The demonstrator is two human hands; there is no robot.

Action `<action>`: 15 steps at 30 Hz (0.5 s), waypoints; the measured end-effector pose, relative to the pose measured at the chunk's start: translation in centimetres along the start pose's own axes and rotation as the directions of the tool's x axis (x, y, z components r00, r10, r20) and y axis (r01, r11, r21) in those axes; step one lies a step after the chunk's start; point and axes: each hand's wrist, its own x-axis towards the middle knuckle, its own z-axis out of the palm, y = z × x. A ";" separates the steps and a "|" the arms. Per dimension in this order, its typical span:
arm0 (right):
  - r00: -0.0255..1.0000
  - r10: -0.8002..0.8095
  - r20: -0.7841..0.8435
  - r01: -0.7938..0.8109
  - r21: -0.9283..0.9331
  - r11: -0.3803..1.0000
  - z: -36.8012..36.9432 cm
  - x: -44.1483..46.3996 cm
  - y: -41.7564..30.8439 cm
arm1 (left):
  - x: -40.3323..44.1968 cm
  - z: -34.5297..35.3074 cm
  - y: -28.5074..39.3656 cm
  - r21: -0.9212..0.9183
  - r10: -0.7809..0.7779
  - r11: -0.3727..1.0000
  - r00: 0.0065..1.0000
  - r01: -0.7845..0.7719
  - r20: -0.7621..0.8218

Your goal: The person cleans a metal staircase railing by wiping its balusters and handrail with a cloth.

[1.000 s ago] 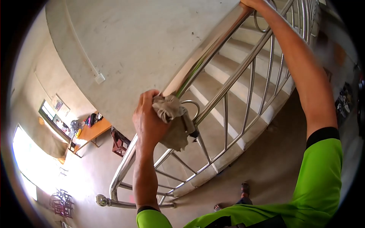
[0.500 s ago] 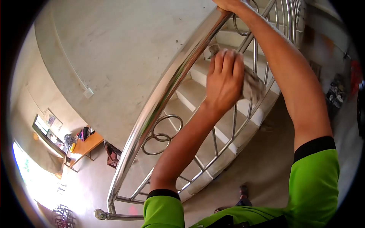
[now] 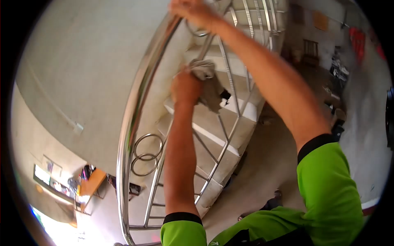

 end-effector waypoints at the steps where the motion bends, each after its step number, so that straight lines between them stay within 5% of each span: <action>1: 0.909 -0.377 -0.176 0.383 0.001 0.924 0.0 -3.9 0.2 | -0.2 -0.9 1.0 -0.015 -0.002 1.000 1.000 0.002 0.017; 2: 0.996 -0.089 -0.020 0.091 0.111 0.990 -1.0 -9.7 -0.2 | -0.5 -1.8 1.8 -0.030 -0.013 0.999 0.999 0.014 0.032; 3: 0.994 -0.038 0.106 0.032 0.055 0.998 -1.6 -16.3 1.4 | -0.3 -1.3 1.2 -0.052 -0.025 0.998 1.000 0.026 0.016; 4: 0.973 0.014 0.230 -0.011 -0.013 1.000 -2.1 -22.9 3.1 | -0.1 -0.6 0.5 -0.076 -0.042 0.996 0.999 0.042 -0.003; 5: 0.908 0.275 0.315 -0.224 -0.187 0.956 -2.7 -30.6 4.5 | -0.1 -0.6 0.3 -0.130 -0.003 0.992 1.000 0.004 0.015; 6: 0.865 0.363 0.345 -0.357 -0.082 0.930 -3.6 -38.1 5.5 | 0.3 -0.8 0.1 -0.182 0.040 0.983 0.999 -0.035 0.024; 7: 0.616 0.656 0.435 -0.607 -0.268 0.748 -5.2 -45.7 6.6 | 1.5 0.3 -1.7 -0.380 0.164 0.913 0.986 -0.145 0.017; 8: 0.531 0.691 0.491 -0.525 -0.450 0.723 -6.9 -52.5 6.8 | 2.5 1.3 -3.3 -0.555 0.286 0.796 0.958 -0.242 -0.009; 9: 0.307 0.838 0.451 -0.632 -0.561 0.534 -8.5 -60.1 6.4 | 2.6 1.3 -3.4 -0.636 0.122 0.770 0.991 -0.056 0.061; 10: 0.168 0.822 0.545 -0.629 -0.583 0.515 -10.8 -67.2 6.5 | 2.6 1.3 -3.2 -0.696 -0.031 0.707 0.988 0.128 0.150; 12: -0.124 0.726 0.677 -0.644 -0.611 0.460 -14.6 -85.4 9.1 | 3.0 1.6 -4.2 -0.699 -0.091 0.682 0.973 0.218 0.214; 13: -0.238 0.471 0.849 -0.408 -0.527 0.745 -16.7 -94.8 11.0 | 3.0 1.8 -3.7 -0.693 -0.169 0.645 0.945 0.321 0.280; 14: -0.202 0.626 0.753 -0.596 -0.602 0.532 -18.9 -100.5 10.1 | 2.8 1.9 -2.8 -0.691 -0.168 0.647 0.944 0.322 0.283; 15: -0.160 0.759 0.631 -0.774 -0.557 0.301 -21.0 -105.8 9.0 | 2.2 1.7 -2.1 -0.577 -0.106 0.800 0.985 0.164 0.134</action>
